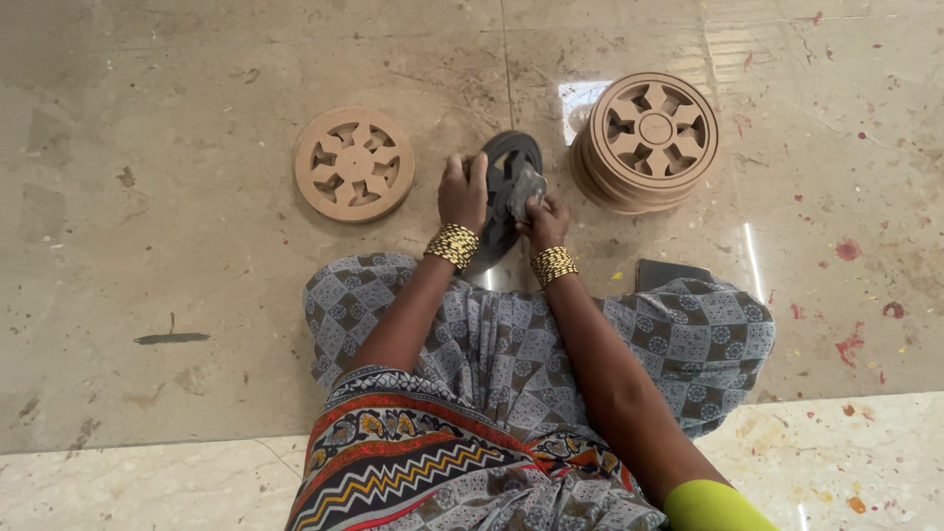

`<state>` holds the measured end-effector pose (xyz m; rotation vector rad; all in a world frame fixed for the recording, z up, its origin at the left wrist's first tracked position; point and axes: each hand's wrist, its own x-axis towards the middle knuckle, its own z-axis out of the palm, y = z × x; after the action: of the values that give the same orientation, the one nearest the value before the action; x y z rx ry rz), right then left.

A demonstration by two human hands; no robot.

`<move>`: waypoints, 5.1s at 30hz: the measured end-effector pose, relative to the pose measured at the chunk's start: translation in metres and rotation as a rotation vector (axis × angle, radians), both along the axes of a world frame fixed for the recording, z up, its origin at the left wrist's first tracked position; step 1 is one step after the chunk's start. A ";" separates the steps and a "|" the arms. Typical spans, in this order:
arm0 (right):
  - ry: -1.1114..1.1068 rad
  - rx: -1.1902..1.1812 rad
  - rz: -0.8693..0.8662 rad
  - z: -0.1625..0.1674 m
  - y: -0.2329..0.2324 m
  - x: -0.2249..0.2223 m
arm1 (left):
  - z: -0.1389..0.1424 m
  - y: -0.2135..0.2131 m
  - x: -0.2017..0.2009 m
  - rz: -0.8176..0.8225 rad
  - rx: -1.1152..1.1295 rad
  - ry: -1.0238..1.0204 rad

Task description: The person sits on the floor sanding decorative wheel-shaped wooden discs with a sanding block, working one disc at a time. They rub the block over the disc faces and edges, set finished discs aside, and pick up the next disc from a stack.

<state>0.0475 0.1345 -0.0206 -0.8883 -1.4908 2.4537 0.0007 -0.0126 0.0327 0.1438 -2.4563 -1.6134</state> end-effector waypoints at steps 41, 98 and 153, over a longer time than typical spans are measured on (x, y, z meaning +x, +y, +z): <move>0.402 0.181 -0.002 0.030 0.033 -0.011 | 0.032 0.005 0.042 -0.362 -0.253 0.374; 0.068 0.036 0.090 0.028 -0.014 -0.028 | 0.023 -0.003 0.010 -0.122 -0.206 0.246; 0.780 1.722 0.020 0.110 0.000 0.003 | 0.010 0.027 0.029 -0.279 -0.297 0.326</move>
<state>0.0508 0.1345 0.0894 0.3878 -2.1871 0.5294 0.0293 0.0143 0.0425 -0.4856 -2.4925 -1.2184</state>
